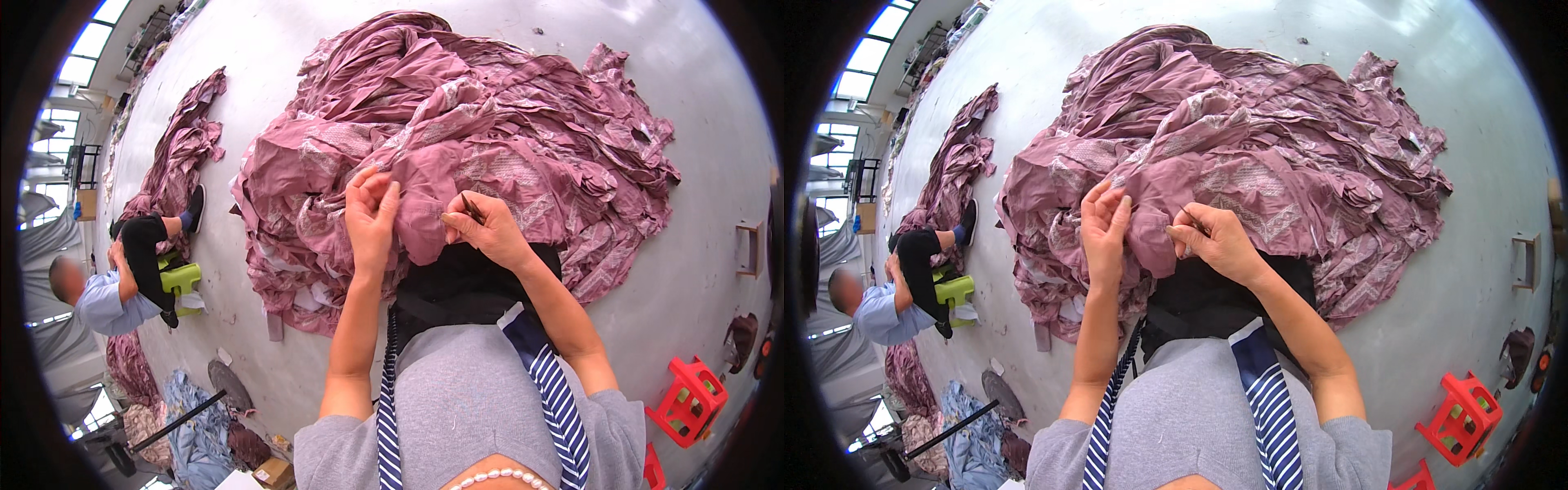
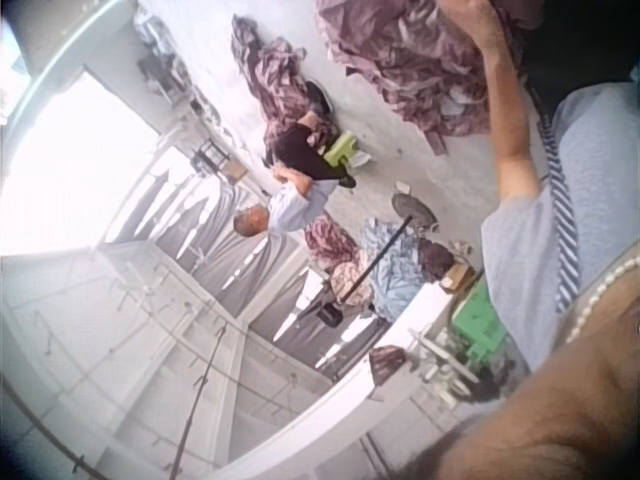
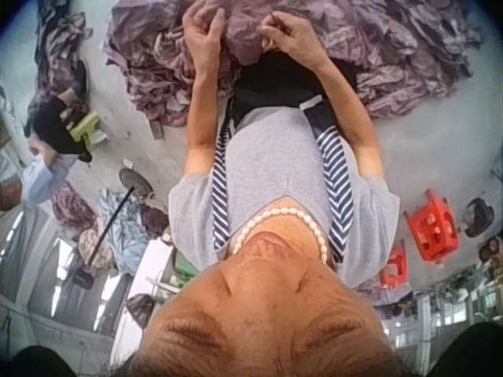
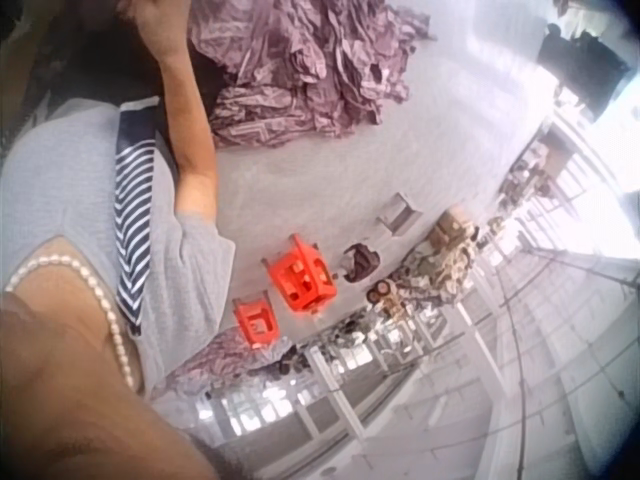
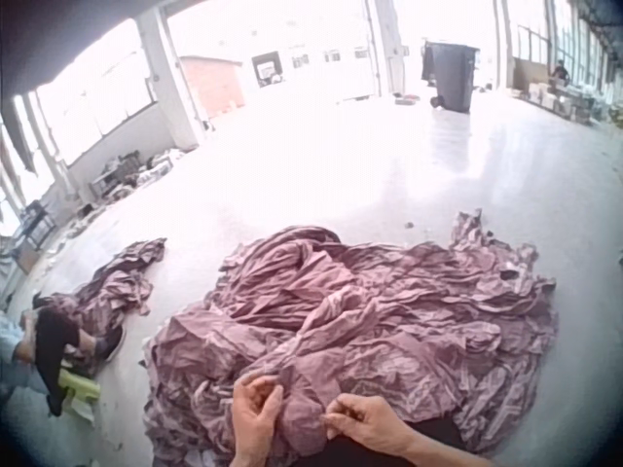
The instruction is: The person is cutting a large piece of pink fabric into smaller pieces using scissors. They are sitting on the floor with the fabric spread out in front of them.
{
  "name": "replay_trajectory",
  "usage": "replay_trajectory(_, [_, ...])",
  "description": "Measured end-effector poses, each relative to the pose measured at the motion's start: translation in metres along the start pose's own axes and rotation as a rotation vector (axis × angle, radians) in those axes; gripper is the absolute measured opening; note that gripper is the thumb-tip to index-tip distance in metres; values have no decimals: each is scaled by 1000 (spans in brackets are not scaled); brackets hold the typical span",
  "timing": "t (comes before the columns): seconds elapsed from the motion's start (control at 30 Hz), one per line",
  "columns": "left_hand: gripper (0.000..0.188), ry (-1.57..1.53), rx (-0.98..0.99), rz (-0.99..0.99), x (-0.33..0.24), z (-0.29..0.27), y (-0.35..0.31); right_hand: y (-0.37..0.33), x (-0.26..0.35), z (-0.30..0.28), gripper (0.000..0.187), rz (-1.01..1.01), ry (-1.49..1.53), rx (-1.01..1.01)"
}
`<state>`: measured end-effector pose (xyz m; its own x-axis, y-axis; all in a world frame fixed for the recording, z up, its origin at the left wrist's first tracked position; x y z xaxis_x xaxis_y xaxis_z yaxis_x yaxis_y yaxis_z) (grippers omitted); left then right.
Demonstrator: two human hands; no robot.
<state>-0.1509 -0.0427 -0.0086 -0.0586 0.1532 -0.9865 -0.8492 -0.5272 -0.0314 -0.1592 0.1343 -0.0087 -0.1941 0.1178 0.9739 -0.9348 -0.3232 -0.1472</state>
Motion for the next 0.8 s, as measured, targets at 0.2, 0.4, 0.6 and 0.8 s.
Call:
replay_trajectory(0.2, [21,304,386,293,-30,30,-15,-1,7,-4,16,-53,-14,19])
replay_trajectory(0.4, [19,344,575,369,-33,30,-14,-4,15,-10,18,-10,35,26])
replay_trajectory(0.6, [9,-245,350,-353,-8,25,-18,-1,19,-23,19,-194,-104,-182])
replay_trajectory(0.8, [6,-402,299,-535,10,22,-18,-19,32,-21,26,-401,-517,-343])
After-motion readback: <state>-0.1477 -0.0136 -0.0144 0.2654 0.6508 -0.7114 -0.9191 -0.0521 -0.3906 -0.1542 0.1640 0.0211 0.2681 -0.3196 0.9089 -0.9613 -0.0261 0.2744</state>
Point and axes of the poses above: each hand's wrist, its own y-axis towards the middle knuckle, its own z-axis out of the palm, x = y × z, the point moved 6 cm from there along y, towards the middle knuckle, and after that the axes turned 13 degrees about -x, right-handed, at the moved point
